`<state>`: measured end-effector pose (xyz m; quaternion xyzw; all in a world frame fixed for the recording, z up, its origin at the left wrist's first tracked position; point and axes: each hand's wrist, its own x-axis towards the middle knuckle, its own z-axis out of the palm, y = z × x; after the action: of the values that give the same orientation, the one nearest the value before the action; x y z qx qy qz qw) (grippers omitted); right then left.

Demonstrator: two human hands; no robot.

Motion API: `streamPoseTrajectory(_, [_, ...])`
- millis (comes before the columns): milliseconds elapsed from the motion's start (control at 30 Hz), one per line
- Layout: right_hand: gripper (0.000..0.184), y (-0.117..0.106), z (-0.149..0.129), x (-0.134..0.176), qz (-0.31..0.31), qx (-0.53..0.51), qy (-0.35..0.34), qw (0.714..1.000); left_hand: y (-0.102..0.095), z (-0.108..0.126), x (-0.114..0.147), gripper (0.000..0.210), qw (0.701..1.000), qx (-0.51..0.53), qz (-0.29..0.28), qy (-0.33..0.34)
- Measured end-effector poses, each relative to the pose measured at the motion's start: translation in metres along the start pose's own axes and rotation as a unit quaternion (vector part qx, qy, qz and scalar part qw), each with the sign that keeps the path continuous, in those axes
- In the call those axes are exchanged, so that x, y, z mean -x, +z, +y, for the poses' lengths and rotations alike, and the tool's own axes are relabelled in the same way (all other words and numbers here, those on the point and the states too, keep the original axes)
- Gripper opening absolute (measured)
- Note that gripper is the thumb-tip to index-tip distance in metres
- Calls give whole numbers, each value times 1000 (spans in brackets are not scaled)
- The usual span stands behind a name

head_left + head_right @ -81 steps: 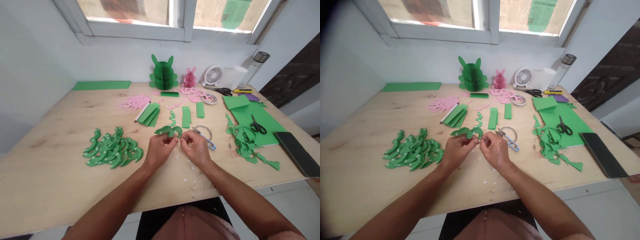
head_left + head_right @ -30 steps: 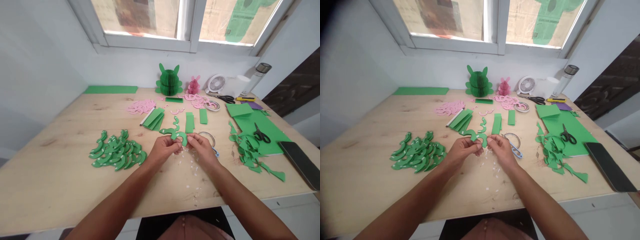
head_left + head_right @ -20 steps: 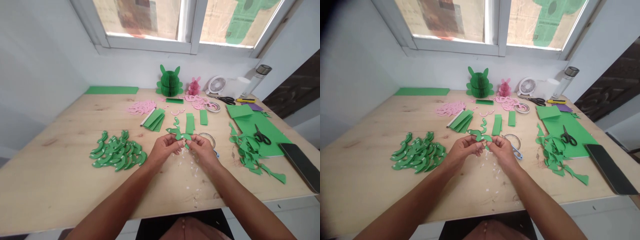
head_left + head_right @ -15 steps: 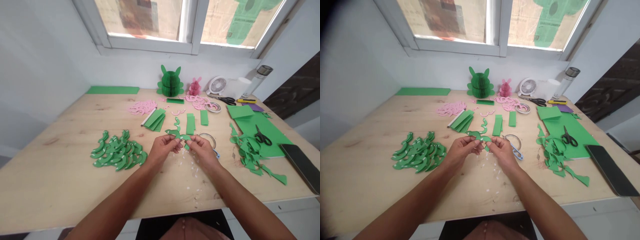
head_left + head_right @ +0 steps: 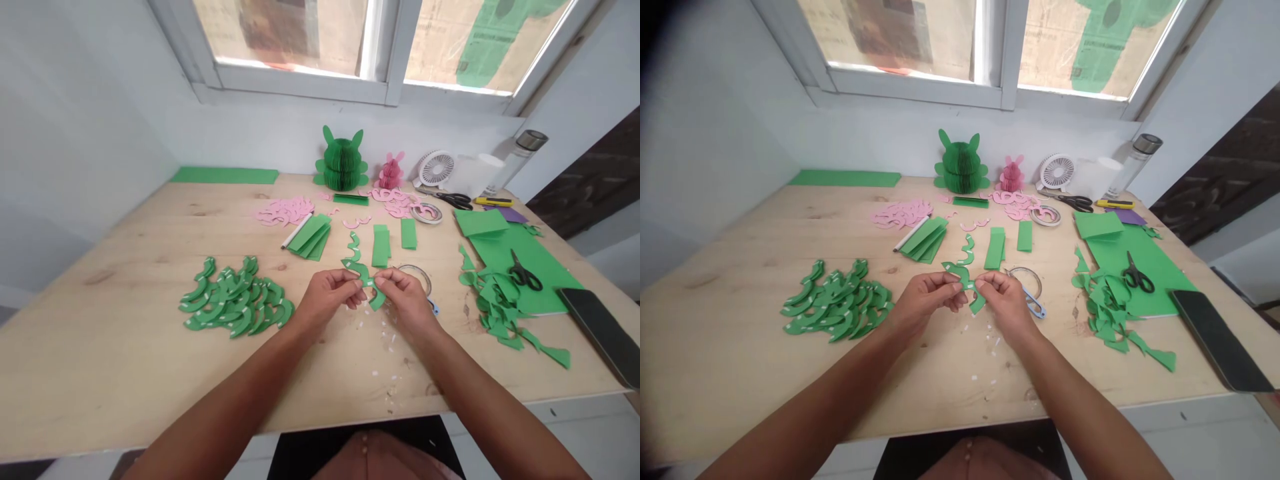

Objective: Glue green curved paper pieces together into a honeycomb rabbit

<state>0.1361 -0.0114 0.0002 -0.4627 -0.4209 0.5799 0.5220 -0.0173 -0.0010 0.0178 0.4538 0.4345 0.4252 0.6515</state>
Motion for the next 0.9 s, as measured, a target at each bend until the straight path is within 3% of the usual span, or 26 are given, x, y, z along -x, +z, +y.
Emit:
streamPoseTrajectory(400, [14, 0, -1, 0, -27, 11, -5, 1000, -3, -4, -2, 18, 999, 7, -38, -17])
streamPoseTrajectory(667, [15, 3, -3, 3, 2, 144, -51, 988, -2, -5, -4, 17, 1000, -7, 15, -7])
streamPoseTrajectory(800, [15, 4, -5, 6, 31, 265, -134, 954, 0, -4, -2, 15, 999, -20, 39, 13])
streamPoseTrajectory(900, [14, 4, -8, 9, 92, 358, -255, 894, 2, -3, -1, 15, 997, -36, 58, 28])
